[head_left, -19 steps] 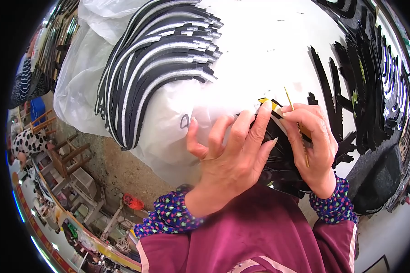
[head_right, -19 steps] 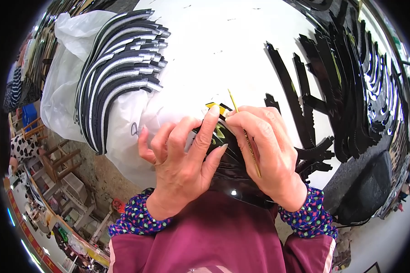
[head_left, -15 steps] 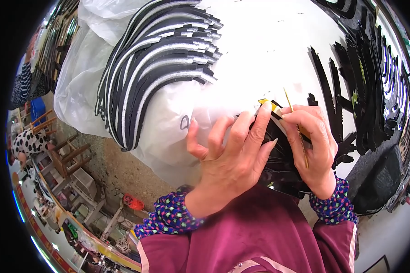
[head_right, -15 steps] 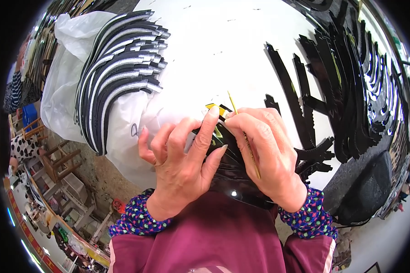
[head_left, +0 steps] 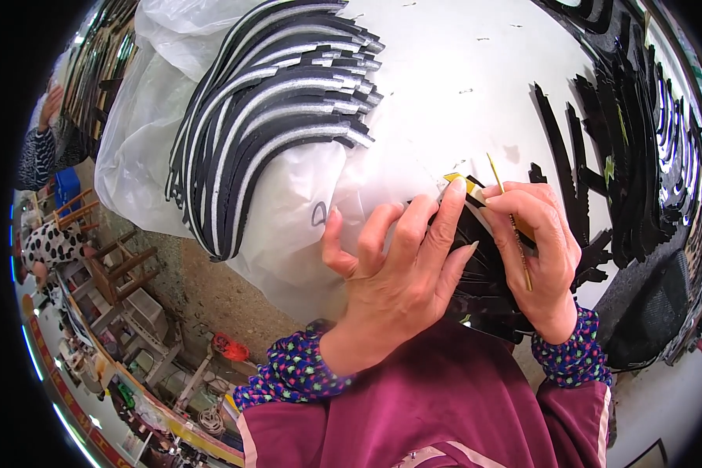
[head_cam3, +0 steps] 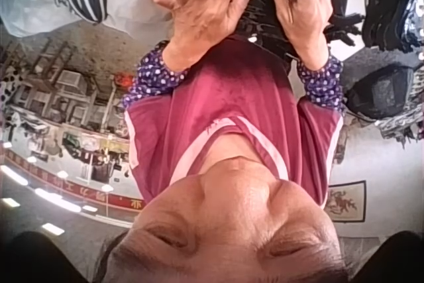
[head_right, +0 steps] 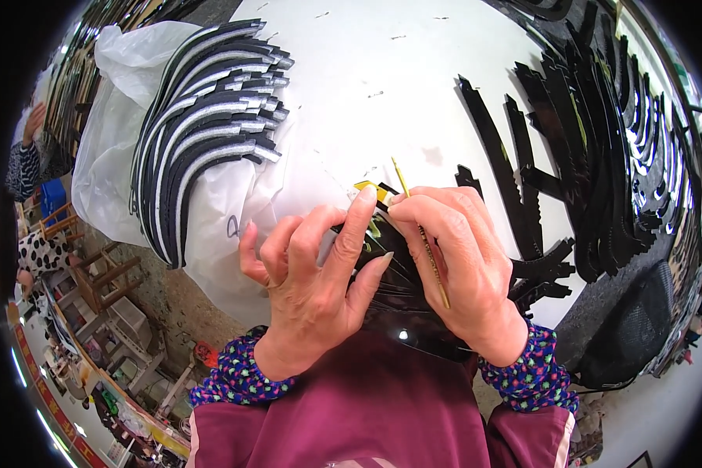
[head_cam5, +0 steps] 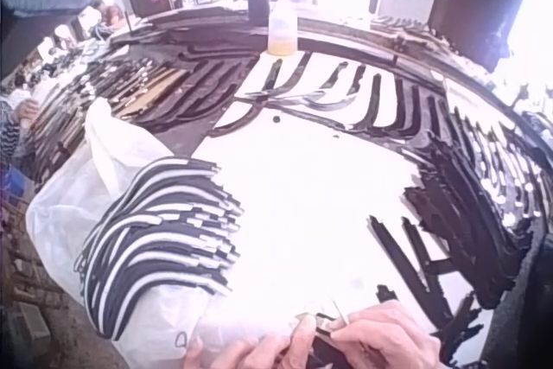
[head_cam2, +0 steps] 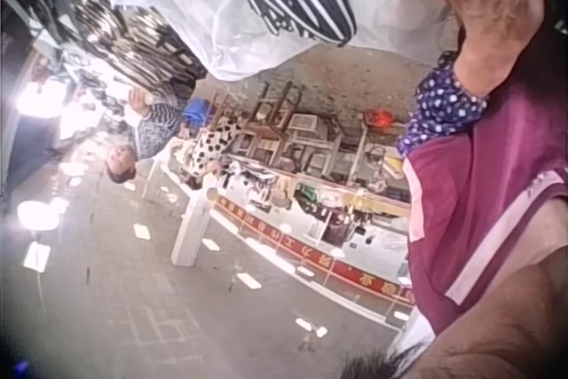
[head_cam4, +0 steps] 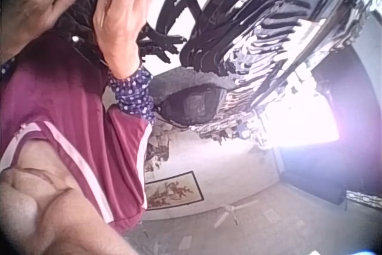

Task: Applying yellow adhesive strips to black shoe components.

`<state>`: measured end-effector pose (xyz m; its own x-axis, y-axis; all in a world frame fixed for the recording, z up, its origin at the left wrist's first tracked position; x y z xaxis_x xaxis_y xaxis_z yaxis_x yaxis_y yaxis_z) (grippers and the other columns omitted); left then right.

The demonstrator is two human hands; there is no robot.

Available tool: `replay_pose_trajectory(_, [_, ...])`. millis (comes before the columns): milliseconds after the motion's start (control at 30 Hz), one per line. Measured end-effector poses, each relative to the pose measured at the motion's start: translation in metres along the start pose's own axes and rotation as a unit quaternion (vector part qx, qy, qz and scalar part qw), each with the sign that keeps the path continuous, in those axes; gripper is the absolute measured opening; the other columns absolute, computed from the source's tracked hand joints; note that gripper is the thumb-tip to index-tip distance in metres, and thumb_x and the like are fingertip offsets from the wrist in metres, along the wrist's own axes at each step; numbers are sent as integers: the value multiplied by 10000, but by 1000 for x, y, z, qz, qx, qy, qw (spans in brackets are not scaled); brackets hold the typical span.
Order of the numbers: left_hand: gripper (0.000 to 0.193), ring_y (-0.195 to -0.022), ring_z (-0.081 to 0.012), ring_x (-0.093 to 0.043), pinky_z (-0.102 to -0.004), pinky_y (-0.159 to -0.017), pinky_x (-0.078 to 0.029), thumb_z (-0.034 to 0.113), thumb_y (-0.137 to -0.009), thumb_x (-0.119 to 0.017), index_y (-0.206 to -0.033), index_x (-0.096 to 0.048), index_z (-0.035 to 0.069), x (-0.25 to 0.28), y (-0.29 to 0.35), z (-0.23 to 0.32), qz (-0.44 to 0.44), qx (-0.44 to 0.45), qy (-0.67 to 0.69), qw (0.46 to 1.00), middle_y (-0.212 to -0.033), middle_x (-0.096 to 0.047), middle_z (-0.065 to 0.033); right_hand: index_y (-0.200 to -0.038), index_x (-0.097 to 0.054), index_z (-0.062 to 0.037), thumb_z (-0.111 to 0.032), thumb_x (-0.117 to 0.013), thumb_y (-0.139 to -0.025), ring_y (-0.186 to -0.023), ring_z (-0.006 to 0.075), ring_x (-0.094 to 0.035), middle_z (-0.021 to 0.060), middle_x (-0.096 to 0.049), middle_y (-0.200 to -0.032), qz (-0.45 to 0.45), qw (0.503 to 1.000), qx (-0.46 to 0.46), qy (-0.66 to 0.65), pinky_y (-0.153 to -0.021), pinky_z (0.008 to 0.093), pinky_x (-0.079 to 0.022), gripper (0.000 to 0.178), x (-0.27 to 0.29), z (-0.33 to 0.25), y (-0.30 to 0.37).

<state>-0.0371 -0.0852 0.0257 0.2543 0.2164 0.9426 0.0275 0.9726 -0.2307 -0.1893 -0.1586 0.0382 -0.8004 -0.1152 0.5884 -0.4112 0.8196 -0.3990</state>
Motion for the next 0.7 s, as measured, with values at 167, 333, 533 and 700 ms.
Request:
replay_pose_trajectory(167, [526,-1119,-151,-456,-555,-1103,-140,451,-908,-644,-1387,-622,234,0,0,1,-2,0,-2,1000,-1220,-499,60,-1058,-627,30,152,-743,-771,-804,278,-648,160,-665,-942,2,1000,-6,-5,-675,332,-532,333,0,1,1])
replay_pose_trajectory(333, [519,-1122,-151,-453,-555,-1105,-138,443,-907,-644,-1381,-628,233,-2,0,2,7,-3,-4,1000,-1215,-499,59,-1059,-628,31,154,-740,-770,-805,276,-648,159,-667,-941,-1,1000,-9,-6,-675,331,-532,334,1,2,1])
replay_pose_trajectory(533, [511,-1122,-152,-452,-555,-1108,-138,429,-906,-646,-1376,-631,229,-1,0,-1,6,1,-1,1000,-1212,-502,57,-1057,-634,32,155,-733,-770,-813,284,-653,159,-669,-942,-5,1000,-14,-10,-686,339,-536,328,0,0,0])
replay_pose_trajectory(700, [516,-1138,-174,-434,-526,-1118,-137,393,-891,-675,-1376,-632,223,3,-1,-1,-6,-9,-6,1000,-1217,-502,42,-1062,-644,31,141,-730,-779,-811,292,-654,161,-668,-946,-5,1000,7,3,-688,344,-537,315,4,-3,-1])
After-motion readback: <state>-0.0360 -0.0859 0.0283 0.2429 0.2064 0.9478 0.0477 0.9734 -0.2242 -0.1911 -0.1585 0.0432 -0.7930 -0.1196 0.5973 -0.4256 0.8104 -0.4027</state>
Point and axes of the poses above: each hand's wrist, its own y-axis away from the middle knuckle, its own x-axis out of the back of the hand, z = x × y, the point moved 1 cm from there along -y, towards the middle knuckle
